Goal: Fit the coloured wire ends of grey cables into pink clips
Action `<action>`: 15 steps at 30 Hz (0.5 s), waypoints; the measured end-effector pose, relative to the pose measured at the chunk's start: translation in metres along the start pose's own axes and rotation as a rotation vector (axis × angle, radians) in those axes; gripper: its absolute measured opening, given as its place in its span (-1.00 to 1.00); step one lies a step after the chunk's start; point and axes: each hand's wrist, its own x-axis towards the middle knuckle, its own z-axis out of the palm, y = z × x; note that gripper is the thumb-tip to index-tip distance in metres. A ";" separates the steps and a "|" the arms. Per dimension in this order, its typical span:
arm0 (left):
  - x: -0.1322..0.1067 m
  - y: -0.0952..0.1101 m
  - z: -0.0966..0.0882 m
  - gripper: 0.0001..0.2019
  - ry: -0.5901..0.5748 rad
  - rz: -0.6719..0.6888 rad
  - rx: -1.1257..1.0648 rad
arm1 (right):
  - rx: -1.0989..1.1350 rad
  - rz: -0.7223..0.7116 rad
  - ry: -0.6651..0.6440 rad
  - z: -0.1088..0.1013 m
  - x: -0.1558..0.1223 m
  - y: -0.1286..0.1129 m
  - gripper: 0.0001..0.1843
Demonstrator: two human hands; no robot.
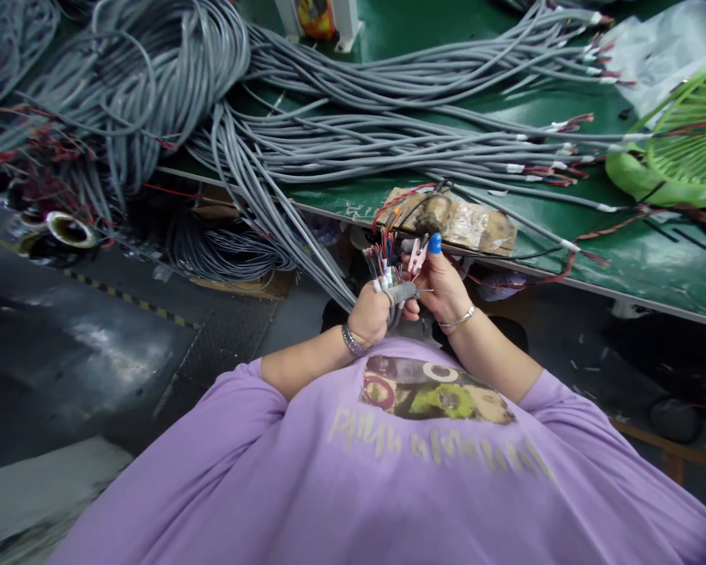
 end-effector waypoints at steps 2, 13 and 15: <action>0.000 0.000 0.000 -0.59 -0.001 0.002 0.000 | 0.010 0.003 -0.019 -0.002 0.001 0.002 -0.34; -0.015 0.001 -0.003 -0.60 0.041 0.060 0.001 | 0.031 0.019 -0.087 -0.007 -0.007 -0.002 -0.32; -0.014 0.001 -0.002 -0.61 0.060 0.082 0.005 | 0.022 0.001 -0.062 -0.006 -0.007 -0.002 -0.39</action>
